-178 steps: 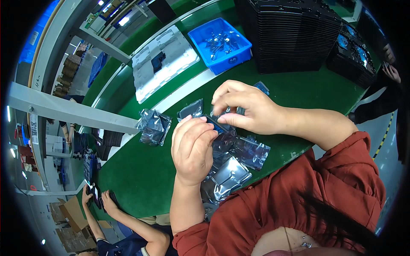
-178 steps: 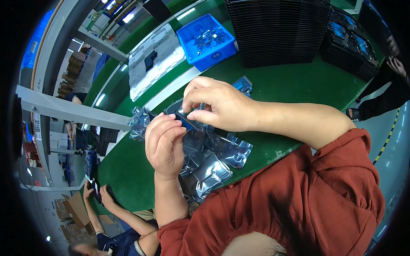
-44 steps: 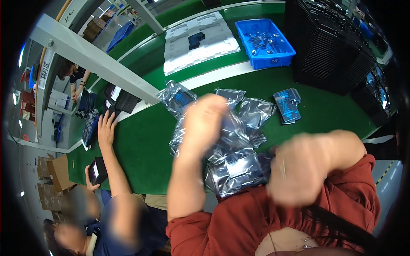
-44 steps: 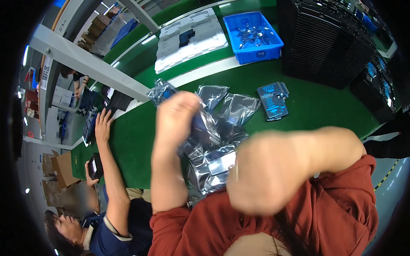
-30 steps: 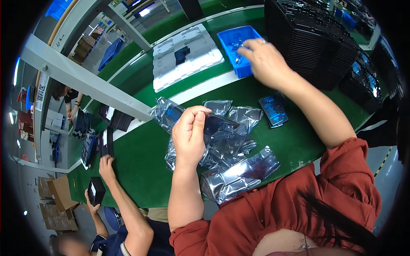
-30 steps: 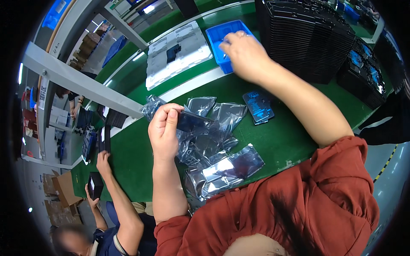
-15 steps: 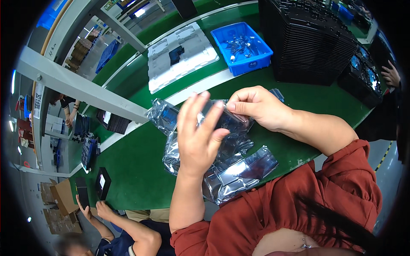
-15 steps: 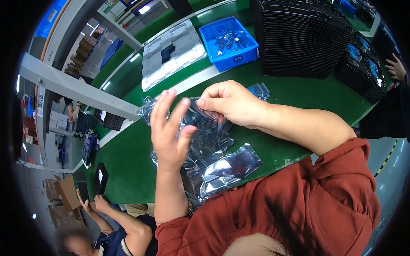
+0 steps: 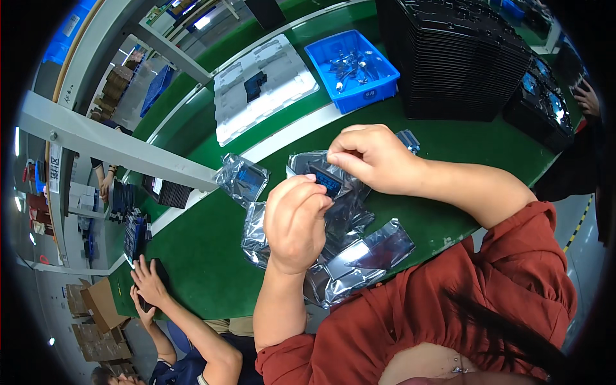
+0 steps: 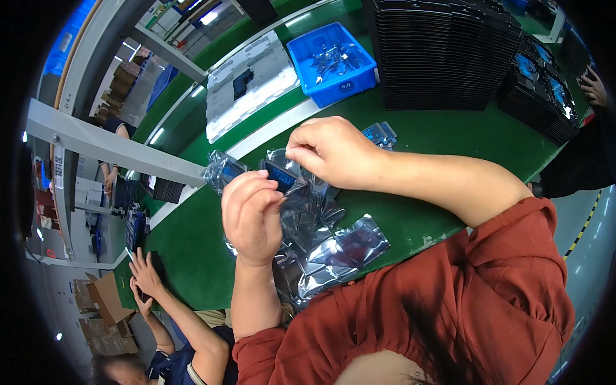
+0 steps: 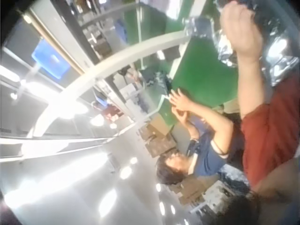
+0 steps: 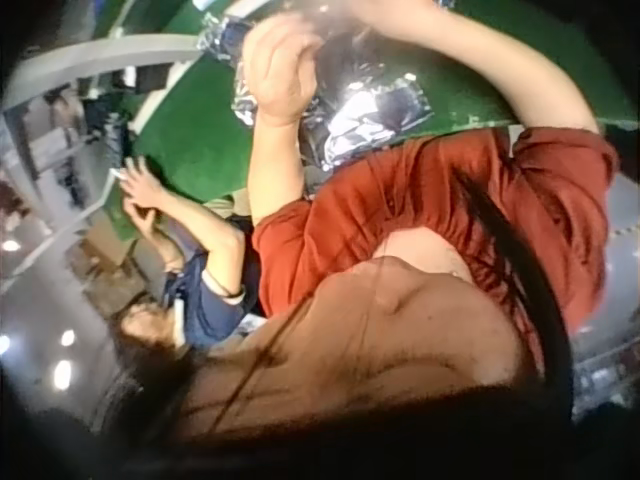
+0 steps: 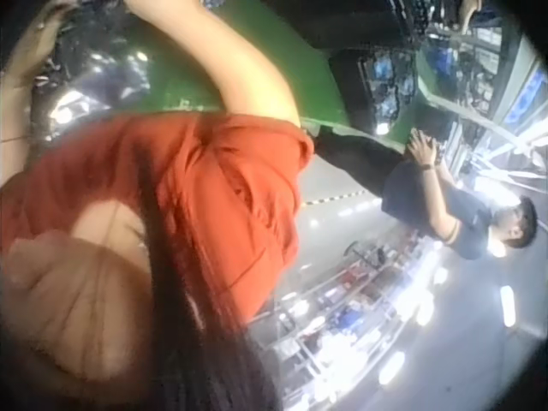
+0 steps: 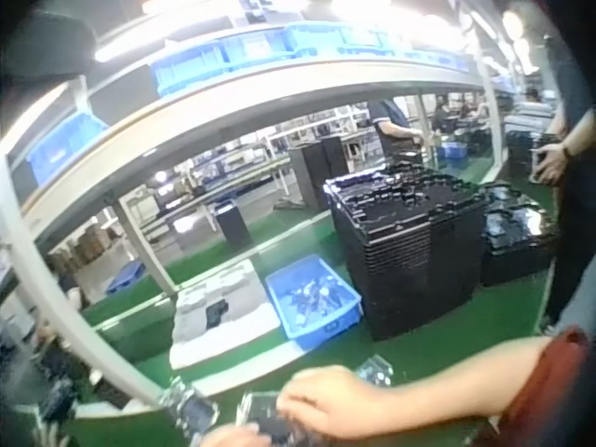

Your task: The person places small electronic components into silver anti-static bags and seals them. They then place the sealed bags into black plastic trays on a green assembly table. The person handles the components and bags by hand, organizing them into stacks of trays.

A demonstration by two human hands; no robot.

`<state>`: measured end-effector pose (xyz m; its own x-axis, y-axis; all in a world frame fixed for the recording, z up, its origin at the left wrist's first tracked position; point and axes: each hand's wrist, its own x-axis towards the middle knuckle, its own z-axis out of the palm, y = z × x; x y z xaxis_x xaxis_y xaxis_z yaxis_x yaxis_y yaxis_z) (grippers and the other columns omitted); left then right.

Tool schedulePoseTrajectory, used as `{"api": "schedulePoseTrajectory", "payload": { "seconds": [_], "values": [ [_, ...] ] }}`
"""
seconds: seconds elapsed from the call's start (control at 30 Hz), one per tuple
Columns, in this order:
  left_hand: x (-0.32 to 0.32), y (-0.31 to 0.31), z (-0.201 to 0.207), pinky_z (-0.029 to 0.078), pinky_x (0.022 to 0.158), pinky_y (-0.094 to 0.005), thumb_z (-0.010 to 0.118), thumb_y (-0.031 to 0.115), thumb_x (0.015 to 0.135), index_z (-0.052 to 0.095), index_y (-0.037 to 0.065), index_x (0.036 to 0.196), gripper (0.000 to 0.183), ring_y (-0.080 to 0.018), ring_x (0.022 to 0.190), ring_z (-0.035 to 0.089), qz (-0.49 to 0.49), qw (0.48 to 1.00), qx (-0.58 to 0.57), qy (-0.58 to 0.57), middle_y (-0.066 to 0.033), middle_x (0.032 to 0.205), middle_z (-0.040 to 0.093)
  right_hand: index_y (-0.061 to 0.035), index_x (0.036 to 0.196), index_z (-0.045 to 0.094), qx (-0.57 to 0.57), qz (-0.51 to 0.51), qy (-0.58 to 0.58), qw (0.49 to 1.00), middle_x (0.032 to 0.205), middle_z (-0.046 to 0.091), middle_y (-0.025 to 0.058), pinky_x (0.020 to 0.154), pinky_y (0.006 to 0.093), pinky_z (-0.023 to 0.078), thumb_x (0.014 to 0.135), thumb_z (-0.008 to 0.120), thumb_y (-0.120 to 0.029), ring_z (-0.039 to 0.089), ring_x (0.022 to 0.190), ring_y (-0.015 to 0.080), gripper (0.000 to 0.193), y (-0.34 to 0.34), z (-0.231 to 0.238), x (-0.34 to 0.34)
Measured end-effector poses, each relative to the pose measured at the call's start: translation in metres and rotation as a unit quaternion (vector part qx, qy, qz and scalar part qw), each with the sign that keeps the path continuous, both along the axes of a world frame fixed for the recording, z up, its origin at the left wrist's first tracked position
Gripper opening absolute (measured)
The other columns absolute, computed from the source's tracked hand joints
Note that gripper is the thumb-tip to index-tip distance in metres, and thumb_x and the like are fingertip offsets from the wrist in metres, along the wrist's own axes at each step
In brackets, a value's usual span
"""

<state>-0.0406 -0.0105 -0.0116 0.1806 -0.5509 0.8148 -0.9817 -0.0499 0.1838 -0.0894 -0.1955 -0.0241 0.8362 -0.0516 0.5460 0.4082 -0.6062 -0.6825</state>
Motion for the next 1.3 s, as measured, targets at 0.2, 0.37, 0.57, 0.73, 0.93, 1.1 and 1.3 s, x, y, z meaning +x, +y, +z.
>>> {"api": "schedulePoseTrajectory", "payload": {
  "seconds": [0.2,0.37,0.57,0.73,0.93,1.1,1.3],
  "values": [
    [0.006,0.001,0.001,0.050,0.074,-0.0372,0.069,-0.002,0.070,0.057,0.002,0.080,0.016,-0.0288,0.084,0.061,0.038,0.998,0.018,-0.042,-0.0091,0.086,0.062,-0.0017,0.085,0.064,-0.041,0.023,-0.009,0.999,0.082,0.059,0.0105,0.067,0.0351,0.048,0.080,0.065,-0.008,0.059,0.077,0.0255,0.008,-0.002,-0.001,0.006],
    [0.008,0.002,-0.001,0.050,0.076,-0.0395,0.066,-0.001,0.068,0.059,0.002,0.083,0.016,-0.0282,0.087,0.061,0.031,0.997,0.035,-0.058,-0.0085,0.088,0.061,-0.0013,0.081,0.061,-0.035,0.066,-0.097,0.992,0.089,0.057,0.0098,0.072,0.0372,0.047,0.077,0.065,-0.008,0.059,0.082,0.0298,0.009,0.003,0.010,-0.003],
    [0.004,0.002,0.001,0.050,0.077,-0.0396,0.070,0.000,0.066,0.058,0.002,0.084,0.021,-0.0297,0.086,0.061,0.021,0.994,0.055,-0.092,-0.0099,0.089,0.062,0.0018,0.068,0.063,0.027,0.101,0.084,0.991,0.086,0.065,0.0147,0.074,0.0361,0.049,0.075,0.067,-0.017,0.063,0.083,0.0296,0.020,0.001,0.013,-0.004],
    [0.000,-0.002,0.002,0.044,0.091,-0.0424,0.073,0.017,0.075,0.058,0.002,0.104,0.037,-0.0352,0.106,0.055,0.088,0.995,0.048,0.011,-0.0162,0.115,0.058,0.0016,0.073,0.065,0.092,0.086,0.064,0.990,0.090,0.066,0.0156,0.075,0.0347,0.050,0.073,0.069,-0.012,0.064,0.083,0.0286,0.014,-0.002,0.010,-0.002],
    [0.020,0.012,-0.012,0.050,0.075,-0.0364,0.063,0.016,0.087,0.057,-0.002,0.111,0.030,-0.0334,0.085,0.064,0.079,0.953,0.102,0.275,-0.0192,0.097,0.064,0.0017,0.078,0.064,0.129,0.041,0.025,0.990,0.097,0.062,0.0075,0.073,0.0260,0.045,0.084,0.064,-0.009,0.058,0.084,0.0130,0.012,-0.011,0.020,-0.002],
    [0.028,0.022,-0.008,0.050,0.072,-0.0343,0.063,0.015,0.086,0.063,-0.002,0.105,0.025,-0.0314,0.080,0.065,0.109,0.933,0.157,0.306,-0.0182,0.090,0.066,-0.0013,0.086,0.065,0.234,0.030,0.126,0.963,0.074,0.058,-0.0027,0.067,0.0234,0.045,0.093,0.058,-0.023,0.053,0.069,0.0073,0.023,-0.045,0.034,0.009],
    [0.051,0.042,-0.007,0.050,0.071,-0.0349,0.060,0.020,0.087,0.065,0.002,0.106,0.026,-0.0302,0.079,0.066,0.148,0.899,0.215,0.350,-0.0183,0.089,0.067,-0.0002,0.081,0.065,0.056,0.020,0.340,0.939,0.064,0.055,-0.0015,0.052,0.0241,0.043,0.089,0.061,-0.018,0.049,0.057,0.0065,0.020,-0.082,0.028,-0.006]
  ]
}}
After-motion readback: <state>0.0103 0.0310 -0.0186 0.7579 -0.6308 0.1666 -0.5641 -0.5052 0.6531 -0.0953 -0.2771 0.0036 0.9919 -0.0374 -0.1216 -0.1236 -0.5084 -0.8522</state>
